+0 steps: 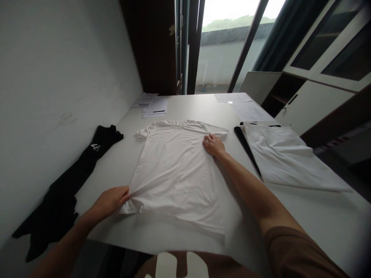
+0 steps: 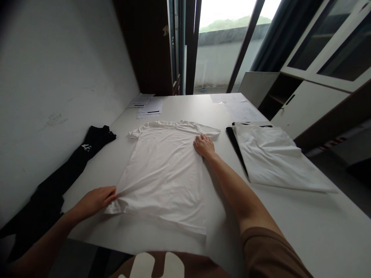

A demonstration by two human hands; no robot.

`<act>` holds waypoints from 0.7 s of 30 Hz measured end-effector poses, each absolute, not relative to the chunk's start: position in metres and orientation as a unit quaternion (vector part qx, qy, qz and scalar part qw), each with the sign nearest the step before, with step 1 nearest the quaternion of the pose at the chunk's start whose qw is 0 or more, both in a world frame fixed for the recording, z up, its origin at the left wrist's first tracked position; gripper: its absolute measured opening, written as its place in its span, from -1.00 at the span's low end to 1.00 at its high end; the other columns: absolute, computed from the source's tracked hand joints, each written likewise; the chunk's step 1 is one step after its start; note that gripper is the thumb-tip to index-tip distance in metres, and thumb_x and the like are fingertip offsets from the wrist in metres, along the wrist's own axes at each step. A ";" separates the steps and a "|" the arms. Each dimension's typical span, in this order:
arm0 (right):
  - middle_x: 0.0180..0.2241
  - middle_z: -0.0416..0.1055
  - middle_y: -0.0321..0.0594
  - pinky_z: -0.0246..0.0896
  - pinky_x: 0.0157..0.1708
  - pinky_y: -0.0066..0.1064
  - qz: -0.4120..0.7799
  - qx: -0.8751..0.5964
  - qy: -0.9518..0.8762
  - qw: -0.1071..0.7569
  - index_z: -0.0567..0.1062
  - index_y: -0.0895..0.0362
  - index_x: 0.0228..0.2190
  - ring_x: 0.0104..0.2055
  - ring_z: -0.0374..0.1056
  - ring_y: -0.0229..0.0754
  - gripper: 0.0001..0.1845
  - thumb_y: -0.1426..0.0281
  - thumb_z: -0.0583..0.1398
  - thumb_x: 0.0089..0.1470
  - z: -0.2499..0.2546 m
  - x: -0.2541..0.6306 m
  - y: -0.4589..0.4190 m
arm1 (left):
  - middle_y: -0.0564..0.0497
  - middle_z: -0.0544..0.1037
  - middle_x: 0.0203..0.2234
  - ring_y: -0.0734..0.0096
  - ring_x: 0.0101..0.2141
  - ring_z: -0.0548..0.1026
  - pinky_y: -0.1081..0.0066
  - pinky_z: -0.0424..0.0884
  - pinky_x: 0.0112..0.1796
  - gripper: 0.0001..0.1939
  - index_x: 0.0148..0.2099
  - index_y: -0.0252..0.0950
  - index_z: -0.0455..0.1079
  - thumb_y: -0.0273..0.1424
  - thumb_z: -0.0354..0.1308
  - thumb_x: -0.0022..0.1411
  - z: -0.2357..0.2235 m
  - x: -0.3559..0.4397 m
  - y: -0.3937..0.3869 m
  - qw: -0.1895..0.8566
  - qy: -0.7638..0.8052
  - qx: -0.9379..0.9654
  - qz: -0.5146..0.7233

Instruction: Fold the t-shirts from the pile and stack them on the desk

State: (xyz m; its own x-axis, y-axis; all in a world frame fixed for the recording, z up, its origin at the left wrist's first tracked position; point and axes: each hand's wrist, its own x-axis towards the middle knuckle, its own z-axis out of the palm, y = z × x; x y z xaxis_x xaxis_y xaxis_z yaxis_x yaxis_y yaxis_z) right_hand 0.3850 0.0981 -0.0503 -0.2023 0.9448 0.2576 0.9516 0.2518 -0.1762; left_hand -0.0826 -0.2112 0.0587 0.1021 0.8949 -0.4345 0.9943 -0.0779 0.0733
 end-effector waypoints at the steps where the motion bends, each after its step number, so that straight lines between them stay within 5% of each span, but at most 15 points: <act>1: 0.30 0.27 0.02 -0.01 0.32 0.00 -0.011 -0.611 -0.776 0.157 0.43 0.10 0.16 0.37 0.12 0.11 -0.54 0.19 0.06 0.35 -0.050 0.385 0.098 | -0.01 0.58 -0.24 0.22 -0.24 0.52 0.38 0.22 -0.28 -0.75 -0.23 -0.21 0.35 -0.26 -0.07 0.47 0.060 -0.086 -0.211 0.171 0.658 0.720 -0.144; 8: 0.30 0.27 0.06 0.00 0.32 -0.05 -0.011 -0.605 -0.779 0.166 0.45 0.14 0.15 0.37 0.13 0.11 -0.53 0.20 0.07 0.34 -0.052 0.387 0.099 | -0.09 0.55 -0.20 0.17 -0.18 0.51 0.31 0.28 -0.19 -0.79 -0.16 -0.23 0.37 -0.30 -0.05 0.48 0.066 -0.055 -0.200 0.059 0.689 0.713 -0.119; 13: 0.30 0.28 0.03 0.01 0.33 -0.07 -0.019 -0.605 -0.777 0.170 0.45 0.12 0.16 0.36 0.15 0.09 -0.53 0.18 0.07 0.35 -0.054 0.388 0.100 | -0.02 0.55 -0.20 0.26 -0.18 0.51 0.33 0.32 -0.13 -0.83 -0.10 -0.21 0.39 -0.25 0.05 0.47 0.066 0.033 -0.199 0.160 0.490 0.857 -0.030; 21: 0.28 0.32 0.00 0.06 0.32 -0.15 -0.005 -0.598 -0.784 0.166 0.47 0.11 0.15 0.33 0.19 0.06 -0.54 0.18 0.13 0.33 -0.051 0.394 0.103 | -0.07 0.56 -0.16 0.18 -0.22 0.54 0.25 0.36 -0.24 -0.45 0.20 -0.26 0.28 -0.04 0.24 0.33 0.049 0.142 -0.198 0.073 0.223 0.972 -0.024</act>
